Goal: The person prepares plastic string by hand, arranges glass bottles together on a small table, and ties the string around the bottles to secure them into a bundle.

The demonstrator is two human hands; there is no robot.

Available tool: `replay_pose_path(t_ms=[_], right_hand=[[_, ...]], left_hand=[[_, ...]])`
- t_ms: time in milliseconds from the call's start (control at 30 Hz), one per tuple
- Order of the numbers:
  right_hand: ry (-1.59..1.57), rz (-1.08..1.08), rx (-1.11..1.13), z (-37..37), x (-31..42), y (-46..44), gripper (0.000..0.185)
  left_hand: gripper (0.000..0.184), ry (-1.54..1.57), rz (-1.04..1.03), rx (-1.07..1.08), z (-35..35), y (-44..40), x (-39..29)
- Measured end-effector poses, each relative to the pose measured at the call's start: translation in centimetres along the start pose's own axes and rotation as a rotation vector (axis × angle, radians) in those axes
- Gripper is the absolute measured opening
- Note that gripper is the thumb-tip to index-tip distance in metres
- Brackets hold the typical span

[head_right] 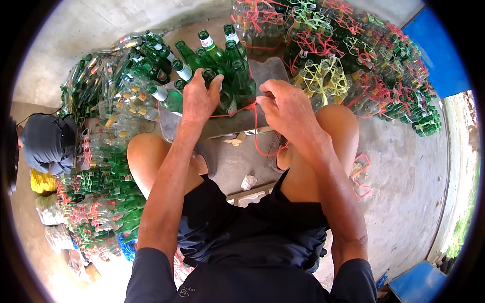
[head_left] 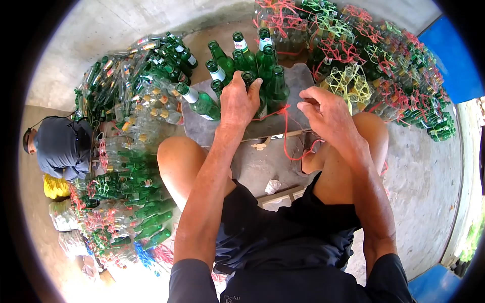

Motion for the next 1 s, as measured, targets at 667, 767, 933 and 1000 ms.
replay_pose_path(t_ms=[667,767,933,1000], right_hand=[[0.102,0.333,-0.133,0.3,5.3,-10.1,0.017],[0.200,0.378,-0.082,-1.2,6.3,-13.3,0.020],[0.419,0.484,-0.030,-5.0,7.1,-17.5,0.032],[0.518,0.514,-0.042,-6.3,7.0,-19.0,0.035]], left_hand=[[0.030,0.044,0.084,-0.078,1.0,2.4,-1.2],[0.032,0.018,0.114,-0.053,1.0,2.4,-1.1],[0.032,0.079,0.186,-0.028,1.0,2.7,-0.7],[0.032,0.095,0.195,-0.028,1.1,2.7,-0.6]])
Point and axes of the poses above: each hand's wrist, its own y-axis away from the middle knuckle, its own z-axis out of the back of the hand, x = y × z, the point moved 8 cm from there along -y, towards the middle knuckle, and after that the axes turned 3 degrees about -y, right-handed, at the moved point
